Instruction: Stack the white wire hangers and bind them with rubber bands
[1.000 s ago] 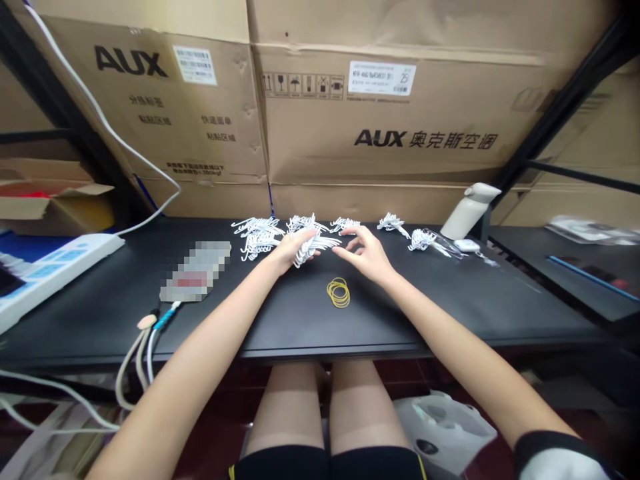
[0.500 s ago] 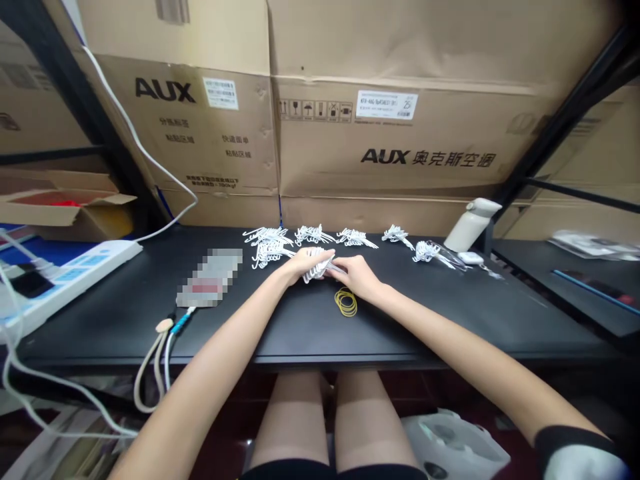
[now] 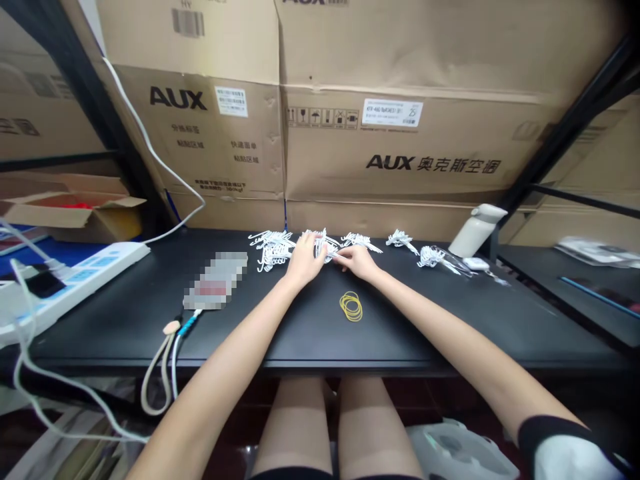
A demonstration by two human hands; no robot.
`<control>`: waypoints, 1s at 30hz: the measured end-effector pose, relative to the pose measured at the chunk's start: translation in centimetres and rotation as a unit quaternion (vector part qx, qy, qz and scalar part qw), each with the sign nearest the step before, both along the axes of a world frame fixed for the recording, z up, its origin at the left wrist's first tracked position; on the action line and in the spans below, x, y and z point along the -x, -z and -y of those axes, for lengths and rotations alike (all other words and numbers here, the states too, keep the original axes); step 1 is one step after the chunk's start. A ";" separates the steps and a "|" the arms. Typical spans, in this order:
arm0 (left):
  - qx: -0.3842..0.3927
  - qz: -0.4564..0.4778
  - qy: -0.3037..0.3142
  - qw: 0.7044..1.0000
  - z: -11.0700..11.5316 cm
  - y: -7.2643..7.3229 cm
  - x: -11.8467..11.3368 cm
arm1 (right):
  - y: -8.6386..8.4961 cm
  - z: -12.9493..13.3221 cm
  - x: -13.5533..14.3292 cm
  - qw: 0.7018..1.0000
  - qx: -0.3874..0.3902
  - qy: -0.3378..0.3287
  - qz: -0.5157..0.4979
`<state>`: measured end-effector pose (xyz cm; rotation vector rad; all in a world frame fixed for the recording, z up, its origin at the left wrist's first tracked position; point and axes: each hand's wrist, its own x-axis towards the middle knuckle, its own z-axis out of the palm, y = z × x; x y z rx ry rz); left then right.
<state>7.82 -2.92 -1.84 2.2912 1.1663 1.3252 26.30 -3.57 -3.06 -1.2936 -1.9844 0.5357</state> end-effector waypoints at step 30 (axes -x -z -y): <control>-0.087 -0.331 0.019 0.939 0.4 0.4 0.4 | 0.0 -1.4 -15.6 0.918 -0.163 0.352 0.083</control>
